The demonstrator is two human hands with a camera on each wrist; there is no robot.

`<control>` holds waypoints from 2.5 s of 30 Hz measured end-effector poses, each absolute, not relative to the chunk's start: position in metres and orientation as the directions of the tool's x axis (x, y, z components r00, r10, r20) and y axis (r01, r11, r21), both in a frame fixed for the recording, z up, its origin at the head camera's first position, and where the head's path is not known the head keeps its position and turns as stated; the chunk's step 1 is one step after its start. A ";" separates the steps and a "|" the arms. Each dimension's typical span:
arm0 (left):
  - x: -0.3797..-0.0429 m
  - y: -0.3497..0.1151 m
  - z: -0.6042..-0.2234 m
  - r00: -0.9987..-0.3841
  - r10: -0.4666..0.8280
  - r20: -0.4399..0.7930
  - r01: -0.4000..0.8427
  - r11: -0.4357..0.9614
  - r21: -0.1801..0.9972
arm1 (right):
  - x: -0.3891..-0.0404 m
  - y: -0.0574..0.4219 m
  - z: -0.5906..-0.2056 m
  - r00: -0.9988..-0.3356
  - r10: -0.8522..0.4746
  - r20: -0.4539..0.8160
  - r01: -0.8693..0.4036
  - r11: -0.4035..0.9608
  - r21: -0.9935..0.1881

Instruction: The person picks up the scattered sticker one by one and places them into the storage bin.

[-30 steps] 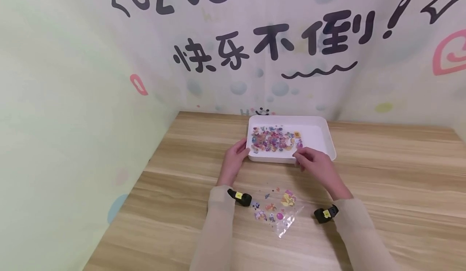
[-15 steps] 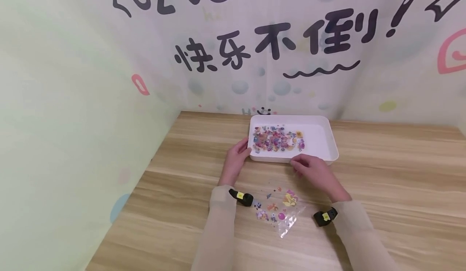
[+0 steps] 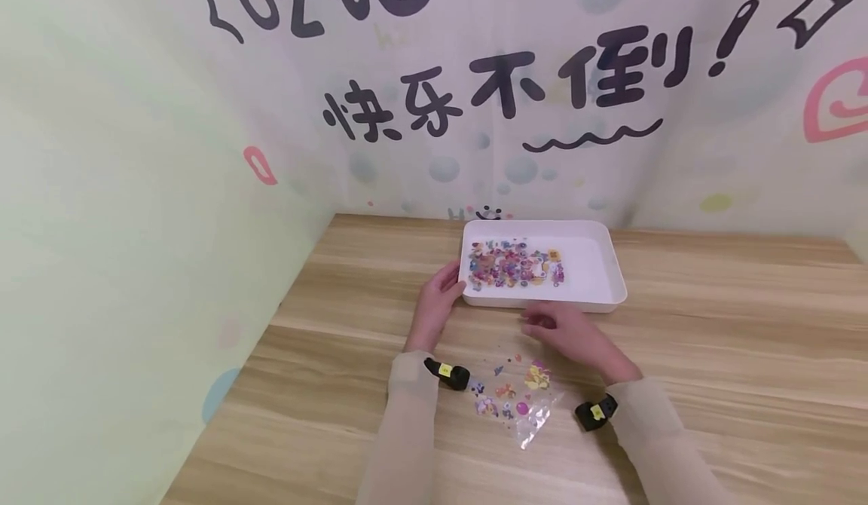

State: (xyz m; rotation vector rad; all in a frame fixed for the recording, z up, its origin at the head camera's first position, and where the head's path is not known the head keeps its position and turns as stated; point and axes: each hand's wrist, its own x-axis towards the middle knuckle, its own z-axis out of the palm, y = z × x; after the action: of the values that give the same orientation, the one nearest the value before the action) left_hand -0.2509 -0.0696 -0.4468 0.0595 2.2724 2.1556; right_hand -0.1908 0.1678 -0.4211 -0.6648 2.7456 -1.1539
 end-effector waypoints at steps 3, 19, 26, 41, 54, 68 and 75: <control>-0.250 -0.070 -0.447 -0.999 0.038 0.029 0.031 0.043 0.999 | -0.190 0.166 -0.421 -0.887 -0.455 0.081 -0.378 0.613 -0.694; -0.250 -0.070 -0.447 -0.999 0.037 0.015 0.017 0.065 0.998 | -0.178 0.154 -0.415 -0.877 -0.466 -0.114 -0.322 0.747 -0.582; -0.248 -0.071 -0.445 -1.000 0.027 0.007 0.009 0.081 0.997 | -0.176 0.151 -0.415 -0.876 -0.469 -0.115 -0.332 0.757 -0.563; -0.247 -0.071 -0.444 -1.000 0.024 -0.011 -0.009 0.085 0.996 | -0.175 0.152 -0.414 -0.873 -0.476 -0.103 -0.332 0.737 -0.589; -0.247 -0.071 -0.444 -1.000 0.024 -0.010 -0.008 0.084 0.996 | -0.173 0.150 -0.410 -0.867 -0.485 -0.111 -0.345 0.748 -0.567; -0.248 -0.071 -0.445 -0.999 0.035 0.004 0.006 0.065 0.998 | -0.173 0.151 -0.409 -0.869 -0.486 -0.098 -0.353 0.745 -0.566; -0.249 -0.070 -0.445 -0.999 0.029 0.015 0.017 0.065 0.998 | -0.174 0.151 -0.409 -0.860 -0.501 -0.093 -0.365 0.733 -0.573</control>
State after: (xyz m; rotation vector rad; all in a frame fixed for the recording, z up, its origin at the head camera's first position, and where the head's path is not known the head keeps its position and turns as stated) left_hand -0.2488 -0.0698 -0.4445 0.0499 2.2856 2.1416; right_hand -0.1742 0.1508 -0.4090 -0.6855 2.6945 -0.8162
